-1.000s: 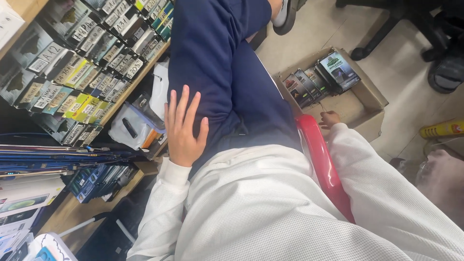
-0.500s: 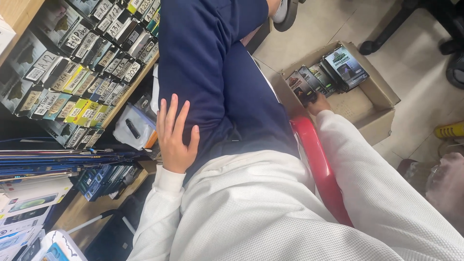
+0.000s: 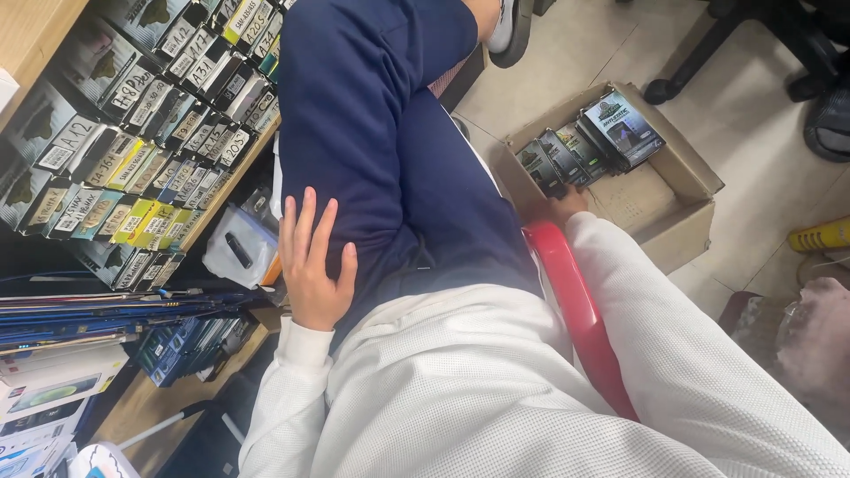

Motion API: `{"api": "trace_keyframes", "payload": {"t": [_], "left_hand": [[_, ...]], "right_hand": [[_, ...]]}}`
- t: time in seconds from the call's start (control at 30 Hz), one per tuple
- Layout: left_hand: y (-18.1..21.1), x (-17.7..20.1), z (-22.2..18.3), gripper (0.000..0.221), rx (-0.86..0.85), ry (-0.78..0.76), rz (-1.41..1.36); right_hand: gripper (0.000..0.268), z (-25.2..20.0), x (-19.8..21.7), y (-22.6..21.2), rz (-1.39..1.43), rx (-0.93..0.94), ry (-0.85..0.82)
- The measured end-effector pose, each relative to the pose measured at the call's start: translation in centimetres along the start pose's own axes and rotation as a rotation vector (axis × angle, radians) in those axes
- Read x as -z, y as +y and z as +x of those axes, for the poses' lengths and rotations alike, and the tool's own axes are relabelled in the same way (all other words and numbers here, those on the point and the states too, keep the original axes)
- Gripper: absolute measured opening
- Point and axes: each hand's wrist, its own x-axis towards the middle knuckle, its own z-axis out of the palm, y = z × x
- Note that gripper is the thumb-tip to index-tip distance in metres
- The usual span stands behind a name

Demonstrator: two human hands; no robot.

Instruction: The person is unboxing and inspecting various mobile phone accessories, such as screen protectors and cases, from their packaging.

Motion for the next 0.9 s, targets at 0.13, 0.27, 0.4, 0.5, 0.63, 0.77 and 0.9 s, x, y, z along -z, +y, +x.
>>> {"api": "trace_keyframes", "payload": {"t": [0.13,0.27,0.4,0.5,0.63,0.77,0.9], "left_hand": [[0.3,0.1,0.3,0.050,0.000,0.007,-0.014],[0.6,0.4,0.2,0.049,0.008,0.009,-0.013],[0.5,0.4,0.3,0.049,-0.004,-0.005,-0.023],[0.6,0.6,0.3,0.049,-0.005,0.007,-0.007],[0.6,0.7,0.5,0.049,0.011,0.017,-0.023],[0.6,0.8,0.4,0.049,0.019,0.001,-0.019],[0.8,0.6,0.4,0.049,0.025,0.020,-0.015]], "right_hand": [[0.071,-3.7,1.3,-1.2,0.175,0.010,-0.036],[0.038,-1.5,-0.3,0.2,0.103,0.222,0.003],[0.044,4.7,-2.7,2.9,0.009,0.254,-0.053],[0.050,1.0,-1.1,0.0,-0.126,0.309,-0.140],[0.047,1.9,-1.0,0.6,-0.102,0.275,-0.154],[0.065,-1.4,0.3,-0.1,-0.059,0.337,-0.169],[0.081,6.6,-2.4,5.3,-0.040,0.218,-0.085]]}}
